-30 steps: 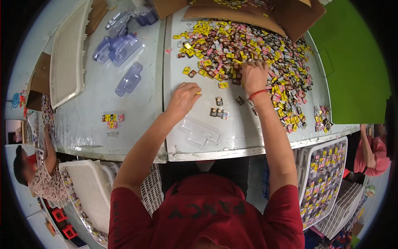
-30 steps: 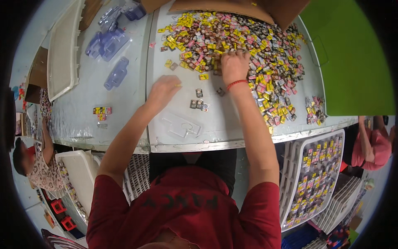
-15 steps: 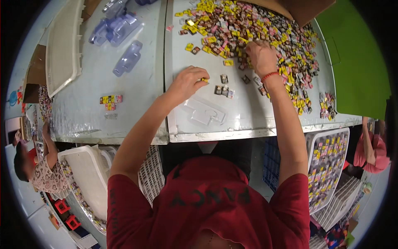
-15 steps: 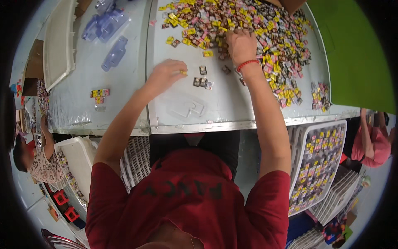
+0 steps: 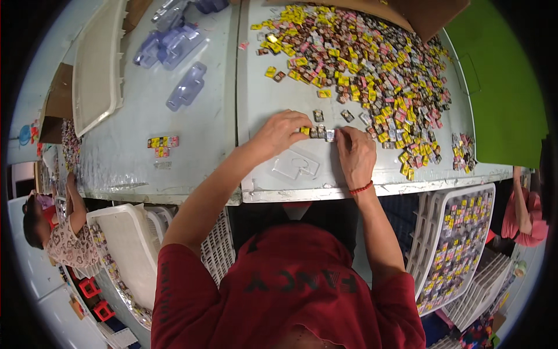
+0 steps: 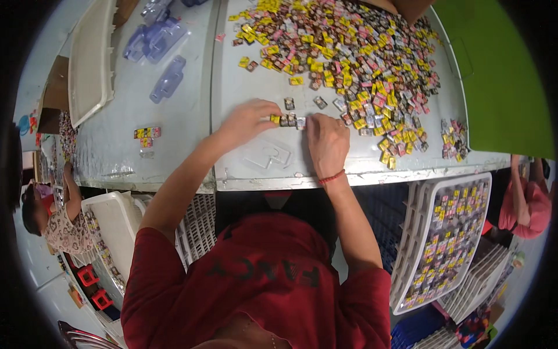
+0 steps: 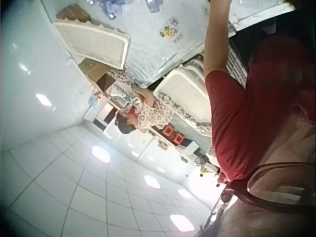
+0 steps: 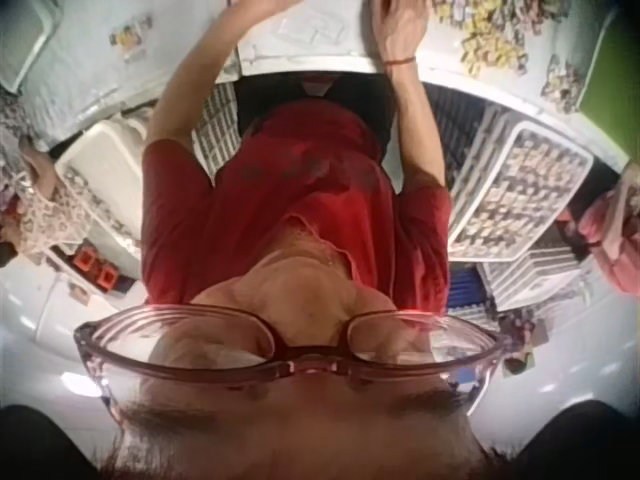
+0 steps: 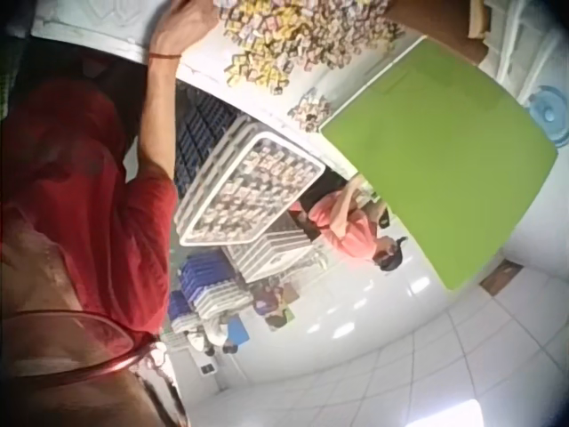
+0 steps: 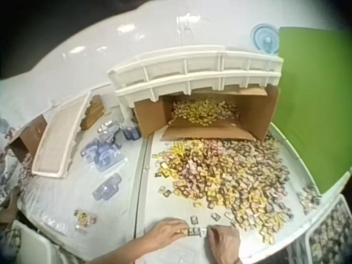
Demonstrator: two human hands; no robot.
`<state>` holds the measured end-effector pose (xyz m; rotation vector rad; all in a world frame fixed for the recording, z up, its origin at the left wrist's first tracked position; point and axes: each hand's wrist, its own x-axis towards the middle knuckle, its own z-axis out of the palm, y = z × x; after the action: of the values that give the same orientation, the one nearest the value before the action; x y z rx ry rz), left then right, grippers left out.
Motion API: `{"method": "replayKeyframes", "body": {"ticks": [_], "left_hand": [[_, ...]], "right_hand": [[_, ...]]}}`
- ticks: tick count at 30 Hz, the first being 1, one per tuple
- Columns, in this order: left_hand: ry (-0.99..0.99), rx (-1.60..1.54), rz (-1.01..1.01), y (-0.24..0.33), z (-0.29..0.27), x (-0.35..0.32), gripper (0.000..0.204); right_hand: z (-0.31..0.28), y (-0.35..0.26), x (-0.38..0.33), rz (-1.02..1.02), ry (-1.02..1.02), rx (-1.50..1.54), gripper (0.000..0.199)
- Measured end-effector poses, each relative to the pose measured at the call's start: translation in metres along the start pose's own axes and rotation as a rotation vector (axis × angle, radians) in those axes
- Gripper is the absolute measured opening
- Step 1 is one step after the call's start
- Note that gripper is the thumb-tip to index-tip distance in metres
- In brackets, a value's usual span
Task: Sort and pack small colorful square items into plastic bags and boxes.
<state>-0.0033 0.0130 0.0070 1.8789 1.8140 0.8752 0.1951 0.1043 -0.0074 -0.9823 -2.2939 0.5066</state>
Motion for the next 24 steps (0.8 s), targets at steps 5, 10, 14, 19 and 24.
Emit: {"method": "replayKeyframes", "body": {"ticks": [5, 10, 14, 19, 24], "left_hand": [[0.064, 0.093, -0.129, -0.027, -0.022, 0.004, 0.023], [0.256, 0.474, 0.108, -0.079, -0.042, 0.041, 0.021], [0.175, 0.586, 0.205, -0.087, -0.046, 0.042, 0.026], [0.086, 0.122, 0.024, -0.027, -0.033, 0.008, 0.027], [-0.033, -0.01, -0.019, -0.017, -0.028, -0.007, 0.032]], "right_hand": [[-0.004, -0.002, -0.002, 0.04, 0.057, -0.031, 0.013], [0.001, -0.001, -0.003, -0.02, 0.062, -0.043, 0.012], [0.002, 0.002, -0.004, -0.038, 0.06, -0.026, 0.012], [-0.016, 0.014, -0.002, -0.101, -0.075, 0.077, 0.025], [-0.027, 0.015, 0.01, -0.175, -0.233, 0.112, 0.042]]}}
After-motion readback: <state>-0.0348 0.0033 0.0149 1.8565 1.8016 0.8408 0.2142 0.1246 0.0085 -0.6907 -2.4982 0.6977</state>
